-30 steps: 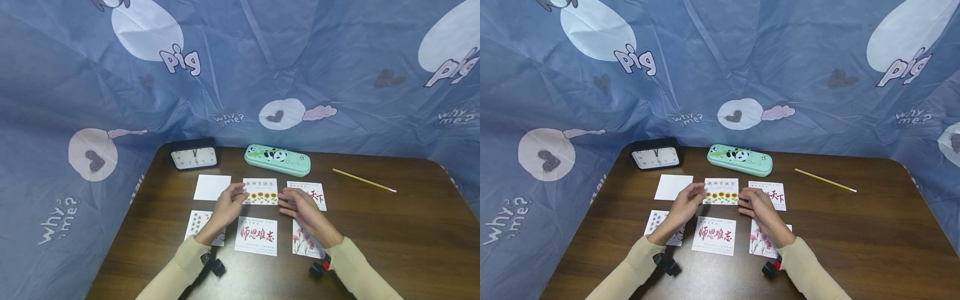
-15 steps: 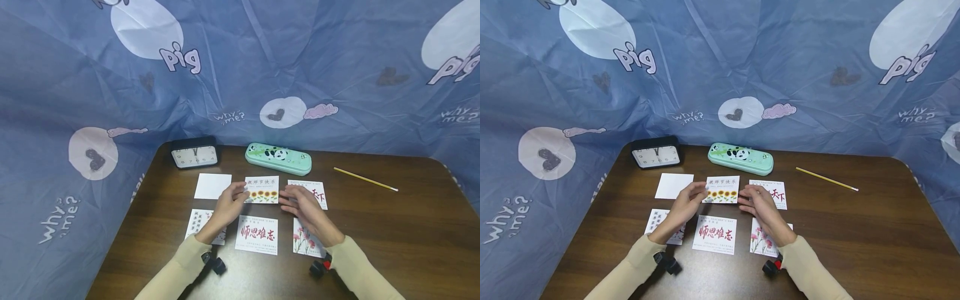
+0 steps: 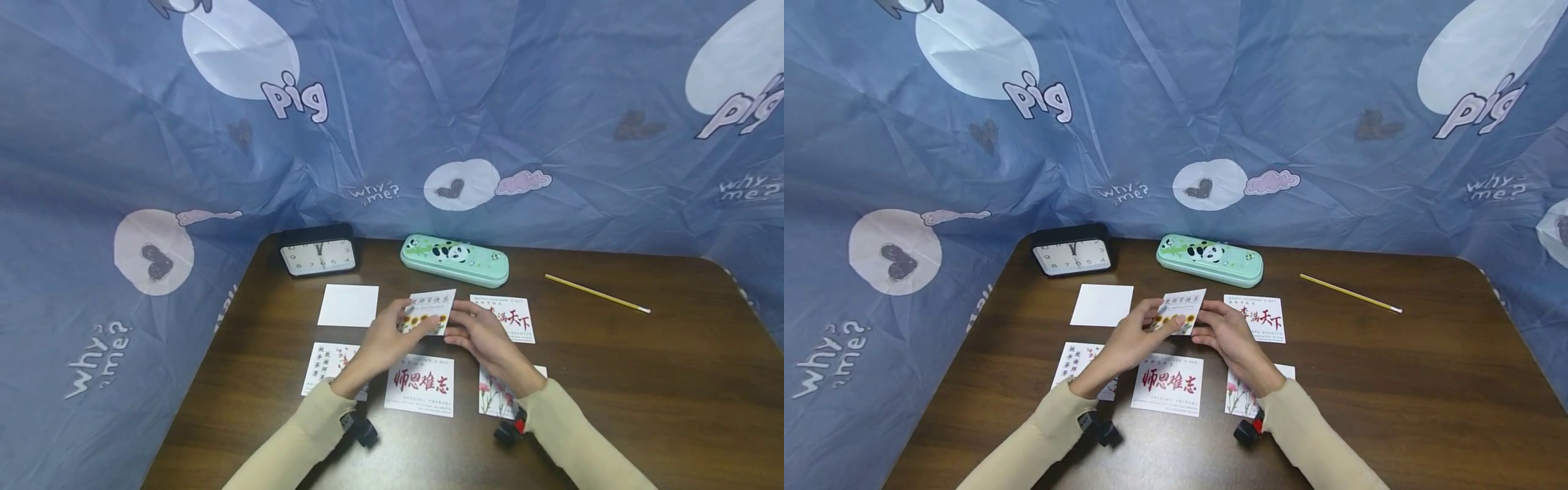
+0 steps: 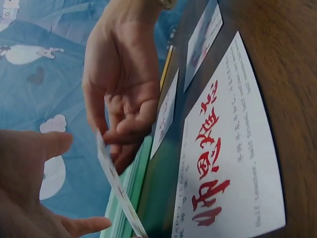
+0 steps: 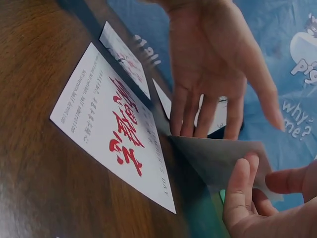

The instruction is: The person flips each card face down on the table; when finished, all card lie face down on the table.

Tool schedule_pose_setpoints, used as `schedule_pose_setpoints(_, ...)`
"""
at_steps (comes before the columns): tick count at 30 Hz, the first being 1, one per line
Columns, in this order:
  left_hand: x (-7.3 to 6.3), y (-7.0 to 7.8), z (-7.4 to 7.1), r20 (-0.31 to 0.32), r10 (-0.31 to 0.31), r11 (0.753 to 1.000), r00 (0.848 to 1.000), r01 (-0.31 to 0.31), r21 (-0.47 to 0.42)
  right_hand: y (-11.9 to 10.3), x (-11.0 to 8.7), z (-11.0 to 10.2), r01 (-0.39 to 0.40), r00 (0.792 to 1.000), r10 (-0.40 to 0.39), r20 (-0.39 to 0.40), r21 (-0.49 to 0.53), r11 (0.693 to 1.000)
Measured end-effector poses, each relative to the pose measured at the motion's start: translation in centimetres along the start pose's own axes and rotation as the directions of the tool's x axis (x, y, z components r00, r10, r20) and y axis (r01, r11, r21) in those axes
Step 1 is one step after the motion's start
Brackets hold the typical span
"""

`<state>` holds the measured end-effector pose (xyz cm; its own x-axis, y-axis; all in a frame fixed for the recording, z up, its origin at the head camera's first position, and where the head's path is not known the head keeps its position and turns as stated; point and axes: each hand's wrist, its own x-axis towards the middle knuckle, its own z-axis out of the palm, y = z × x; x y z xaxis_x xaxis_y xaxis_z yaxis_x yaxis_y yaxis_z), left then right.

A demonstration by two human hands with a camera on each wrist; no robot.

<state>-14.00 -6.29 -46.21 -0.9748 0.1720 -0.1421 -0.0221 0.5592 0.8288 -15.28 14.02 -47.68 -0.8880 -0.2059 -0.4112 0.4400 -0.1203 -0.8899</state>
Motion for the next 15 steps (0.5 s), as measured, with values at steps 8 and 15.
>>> schedule_pose_setpoints(8, -0.1, 0.3, 0.3, 0.034, 0.001, 1.000, 0.999, -0.001, 0.011, 0.4, 0.4, 1.0, -0.018, 0.999, 0.019, 0.035, -0.016, 1.000)
schedule_pose_setpoints(15, -0.5, 0.5, -0.1, 0.043, 0.091, 0.986, 0.995, -0.084, -0.142, 0.7, 0.2, 1.6, -0.006, 0.998, 0.007, 0.062, -0.023, 1.000)
